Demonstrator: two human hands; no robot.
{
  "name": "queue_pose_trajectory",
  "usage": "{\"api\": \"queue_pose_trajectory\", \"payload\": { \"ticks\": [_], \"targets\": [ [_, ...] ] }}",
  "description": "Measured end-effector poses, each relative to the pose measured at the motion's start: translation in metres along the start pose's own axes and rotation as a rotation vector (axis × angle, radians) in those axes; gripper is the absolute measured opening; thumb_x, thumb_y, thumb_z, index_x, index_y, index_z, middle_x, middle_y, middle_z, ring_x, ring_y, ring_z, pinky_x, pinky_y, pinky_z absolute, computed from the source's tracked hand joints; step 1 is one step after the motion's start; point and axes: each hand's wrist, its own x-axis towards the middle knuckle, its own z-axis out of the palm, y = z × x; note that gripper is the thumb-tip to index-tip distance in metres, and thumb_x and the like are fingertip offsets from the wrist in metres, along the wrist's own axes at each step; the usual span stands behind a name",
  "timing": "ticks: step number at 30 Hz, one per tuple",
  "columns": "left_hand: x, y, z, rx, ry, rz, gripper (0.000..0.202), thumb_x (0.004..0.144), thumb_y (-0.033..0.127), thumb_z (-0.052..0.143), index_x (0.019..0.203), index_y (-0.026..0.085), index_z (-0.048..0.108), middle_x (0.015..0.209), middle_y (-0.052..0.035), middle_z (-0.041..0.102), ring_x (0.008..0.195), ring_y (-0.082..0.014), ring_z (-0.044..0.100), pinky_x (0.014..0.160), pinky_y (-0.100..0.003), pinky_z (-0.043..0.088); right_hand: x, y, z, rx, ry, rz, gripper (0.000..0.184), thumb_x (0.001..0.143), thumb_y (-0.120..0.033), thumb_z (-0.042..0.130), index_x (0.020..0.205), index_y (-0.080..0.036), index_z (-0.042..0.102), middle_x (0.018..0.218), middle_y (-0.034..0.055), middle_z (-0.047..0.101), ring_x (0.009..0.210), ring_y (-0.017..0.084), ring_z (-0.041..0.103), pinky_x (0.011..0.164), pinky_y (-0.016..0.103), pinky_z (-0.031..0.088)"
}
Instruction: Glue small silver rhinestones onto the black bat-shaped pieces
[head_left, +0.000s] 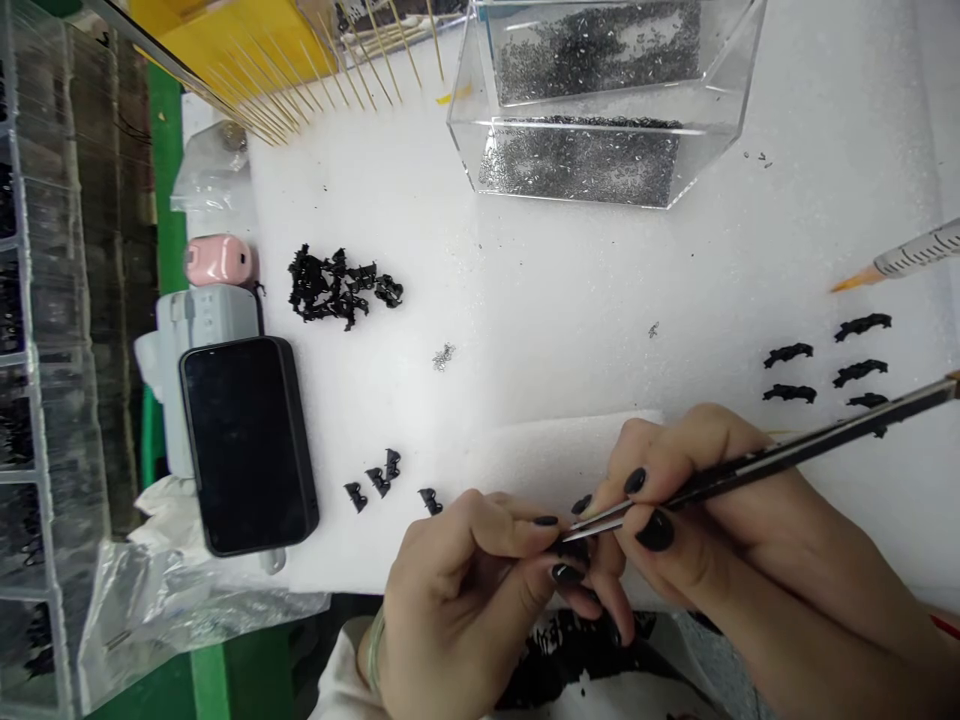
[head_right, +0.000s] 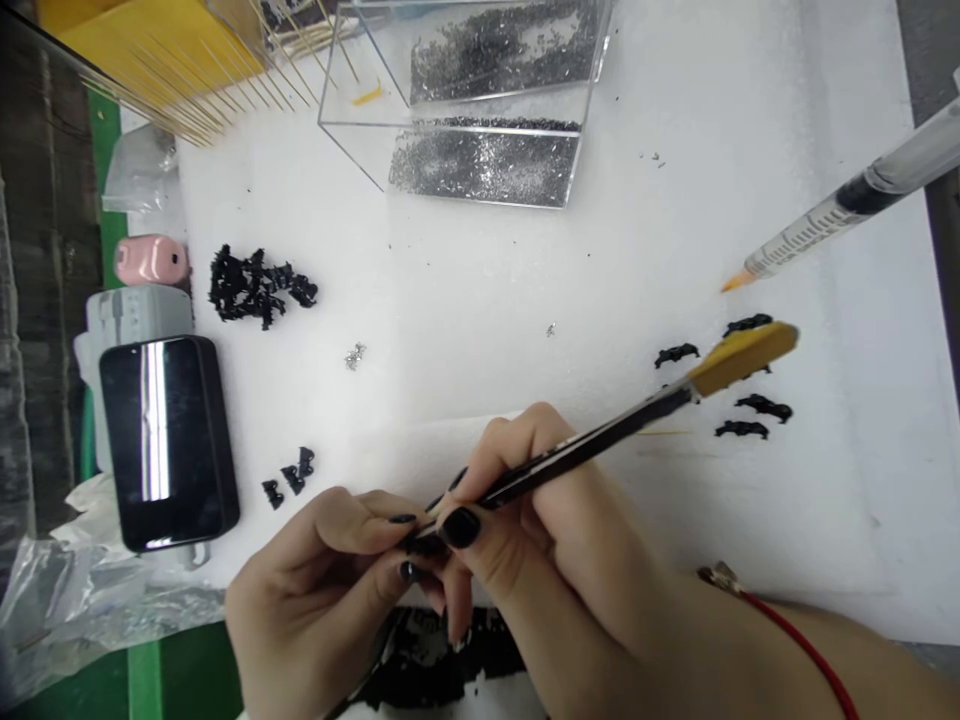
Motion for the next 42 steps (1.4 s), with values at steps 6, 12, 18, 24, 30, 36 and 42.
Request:
{"api": "queue_pose_trajectory", "payload": {
  "ticks": [6,12,18,24,30,36,42],
  "targets": [
    [0.000,0.002,0.002,0.008,0.020,-0.025,0.019,0.095,0.001,0.071,0.097,0.020,0.074,0.095,-0.0031,0.083,0.067,-0.0196,0.083,0.059,-0.023,0.071,-0.002,0.000,-0.002,-0.021,-0.035,0.018,0.009,0.112,-0.028,0.049,0.106,-0.033,0.054,0.084,-0.0035,0.060,0.073,0.014,0.067,0.073,0.032,0.063],
    [0.001,0.000,0.000,0.005,-0.006,-0.022,0.020,0.095,0.001,0.070,0.098,0.021,0.073,0.097,-0.0022,0.083,0.067,-0.0176,0.082,0.061,-0.021,0.071,-0.003,0.000,-0.003,-0.051,-0.064,0.027,0.008,0.113,-0.029,0.047,0.107,-0.032,0.052,0.082,-0.0024,0.061,0.077,0.015,0.069,0.074,0.030,0.062],
    [0.000,0.000,-0.002,0.001,-0.014,-0.028,0.018,0.097,0.001,0.067,0.098,0.019,0.070,0.094,-0.0033,0.082,0.069,-0.0181,0.083,0.062,-0.020,0.071,0.003,-0.001,-0.002,0.005,-0.069,0.022,0.009,0.113,-0.035,0.050,0.105,-0.030,0.051,0.079,-0.0033,0.061,0.073,0.013,0.068,0.069,0.026,0.060],
    [-0.004,-0.003,-0.003,-0.068,-0.035,-0.067,0.025,0.100,-0.001,0.063,0.103,0.023,0.071,0.099,0.0011,0.081,0.075,-0.0143,0.083,0.069,-0.021,0.072,0.006,-0.003,0.000,0.102,-0.068,0.060,0.017,0.110,-0.041,0.058,0.101,-0.028,0.053,0.077,-0.0037,0.062,0.071,0.011,0.067,0.069,0.023,0.058],
    [-0.001,-0.004,-0.002,-0.118,-0.075,-0.084,0.029,0.103,0.001,0.059,0.108,0.027,0.072,0.100,0.0041,0.080,0.080,-0.0129,0.083,0.074,-0.022,0.073,0.003,0.000,-0.005,0.124,-0.105,0.062,0.012,0.112,-0.037,0.055,0.103,-0.029,0.055,0.077,-0.0050,0.065,0.074,0.008,0.067,0.070,0.019,0.056],
    [-0.001,-0.004,-0.002,-0.131,-0.089,-0.071,0.027,0.103,0.001,0.060,0.107,0.026,0.072,0.099,0.0038,0.081,0.079,-0.0121,0.083,0.072,-0.020,0.072,0.000,0.005,-0.011,0.090,-0.139,0.016,0.011,0.116,-0.030,0.045,0.113,-0.033,0.056,0.084,-0.0052,0.068,0.080,0.008,0.068,0.074,0.021,0.058],
    [-0.002,-0.008,-0.006,-0.126,-0.090,-0.058,0.030,0.102,0.000,0.061,0.107,0.027,0.073,0.099,0.0040,0.080,0.079,-0.0137,0.083,0.072,-0.022,0.073,0.002,0.007,-0.011,0.059,-0.161,-0.019,0.011,0.115,-0.028,0.045,0.114,-0.032,0.055,0.082,-0.0051,0.067,0.076,0.009,0.067,0.075,0.025,0.060]
  ]
}}
